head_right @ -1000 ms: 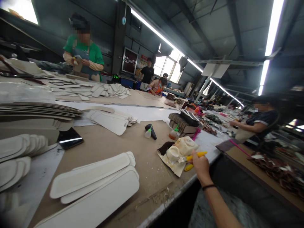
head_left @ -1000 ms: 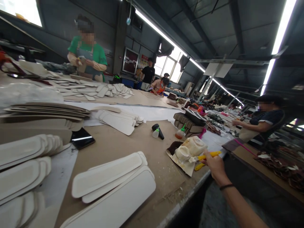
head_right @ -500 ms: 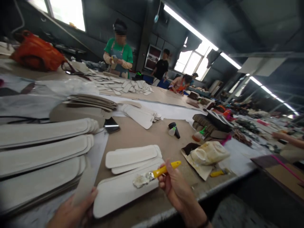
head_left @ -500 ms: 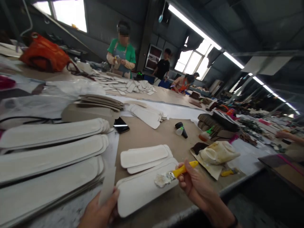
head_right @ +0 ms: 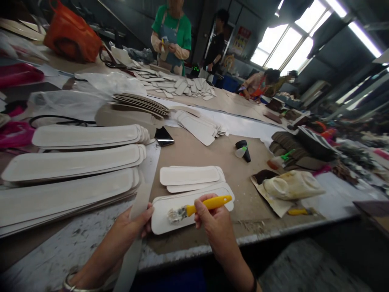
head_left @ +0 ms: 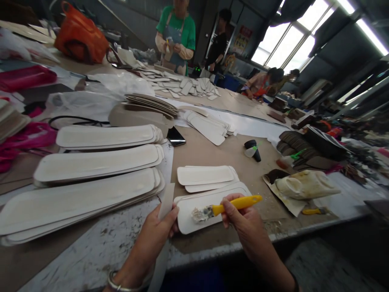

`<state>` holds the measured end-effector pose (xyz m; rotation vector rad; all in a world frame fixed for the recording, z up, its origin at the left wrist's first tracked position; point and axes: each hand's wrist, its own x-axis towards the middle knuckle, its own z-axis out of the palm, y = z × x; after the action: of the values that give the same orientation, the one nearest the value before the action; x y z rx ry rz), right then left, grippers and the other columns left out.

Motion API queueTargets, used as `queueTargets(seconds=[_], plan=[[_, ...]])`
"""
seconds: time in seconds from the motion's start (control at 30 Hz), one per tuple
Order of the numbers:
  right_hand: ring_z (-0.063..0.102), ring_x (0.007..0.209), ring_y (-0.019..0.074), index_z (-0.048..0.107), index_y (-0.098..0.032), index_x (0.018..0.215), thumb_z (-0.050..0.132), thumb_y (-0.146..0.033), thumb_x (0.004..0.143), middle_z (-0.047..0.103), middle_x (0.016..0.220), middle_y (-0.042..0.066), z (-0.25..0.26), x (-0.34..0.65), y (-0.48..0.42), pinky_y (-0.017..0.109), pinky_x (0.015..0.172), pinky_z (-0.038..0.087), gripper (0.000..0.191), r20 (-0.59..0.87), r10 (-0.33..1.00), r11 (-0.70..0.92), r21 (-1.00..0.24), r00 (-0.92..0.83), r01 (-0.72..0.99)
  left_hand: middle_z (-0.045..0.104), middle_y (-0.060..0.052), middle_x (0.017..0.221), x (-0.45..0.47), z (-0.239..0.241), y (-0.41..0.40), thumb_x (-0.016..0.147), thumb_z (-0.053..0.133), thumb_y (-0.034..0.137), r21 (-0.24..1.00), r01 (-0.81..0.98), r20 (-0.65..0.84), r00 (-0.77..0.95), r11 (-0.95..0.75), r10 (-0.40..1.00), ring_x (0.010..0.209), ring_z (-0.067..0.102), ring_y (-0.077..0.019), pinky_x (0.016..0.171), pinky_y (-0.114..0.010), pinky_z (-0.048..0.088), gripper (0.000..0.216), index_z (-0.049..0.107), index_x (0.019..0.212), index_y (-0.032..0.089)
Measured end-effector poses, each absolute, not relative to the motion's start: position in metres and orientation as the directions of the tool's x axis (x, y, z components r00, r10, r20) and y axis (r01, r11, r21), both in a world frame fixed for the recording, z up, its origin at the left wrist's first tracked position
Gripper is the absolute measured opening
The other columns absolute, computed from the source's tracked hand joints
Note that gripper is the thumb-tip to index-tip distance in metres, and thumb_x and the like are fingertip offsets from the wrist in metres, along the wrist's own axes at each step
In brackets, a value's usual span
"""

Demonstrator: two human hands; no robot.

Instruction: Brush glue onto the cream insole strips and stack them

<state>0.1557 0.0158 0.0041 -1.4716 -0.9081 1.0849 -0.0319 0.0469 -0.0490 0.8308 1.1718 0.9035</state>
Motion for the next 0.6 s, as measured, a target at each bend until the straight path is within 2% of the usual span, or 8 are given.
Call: queueTargets(seconds=[0.27, 0.47, 0.6], plan=[[0.051, 0.046, 0.0136, 0.054, -0.019, 0.079, 0.069, -0.051, 0.072, 0.056, 0.052, -0.002, 0.003, 0.139, 0.013, 0.025, 0.044, 0.043, 0.036, -0.122, 0.953, -0.135, -0.991, 0.277, 0.027, 0.053, 0.006, 0.047, -0.03, -0.036, 0.041, 0.069, 0.064, 0.045, 0.905, -0.133, -0.393, 0.105, 0.404, 0.914, 0.045, 0.044, -0.0108, 0.046, -0.022, 0.034, 0.03, 0.059, 0.078, 0.017], [0.05, 0.044, 0.0151, 0.055, -0.022, 0.077, 0.067, -0.05, 0.075, 0.053, 0.053, -0.002, -0.004, 0.161, 0.01, 0.027, 0.043, 0.042, 0.031, -0.034, 0.929, -0.108, -0.977, 0.369, 0.183, 0.053, 0.006, 0.046, -0.03, -0.047, 0.042, 0.063, 0.068, 0.051, 0.908, -0.108, -0.398, 0.077, 0.405, 0.914, 0.045, 0.045, -0.0119, 0.045, -0.023, 0.035, 0.04, 0.059, 0.08, 0.016], [0.05, 0.045, 0.0147, 0.054, -0.022, 0.079, 0.065, -0.049, 0.077, 0.053, 0.055, -0.002, 0.001, 0.168, 0.006, 0.027, 0.043, 0.04, 0.029, -0.024, 0.92, -0.11, -0.974, 0.391, 0.2, 0.055, 0.005, 0.046, -0.03, -0.049, 0.042, 0.059, 0.07, 0.056, 0.904, -0.083, -0.414, 0.065, 0.418, 0.908, 0.046, 0.047, -0.0126, 0.045, -0.023, 0.036, 0.046, 0.06, 0.079, 0.016]])
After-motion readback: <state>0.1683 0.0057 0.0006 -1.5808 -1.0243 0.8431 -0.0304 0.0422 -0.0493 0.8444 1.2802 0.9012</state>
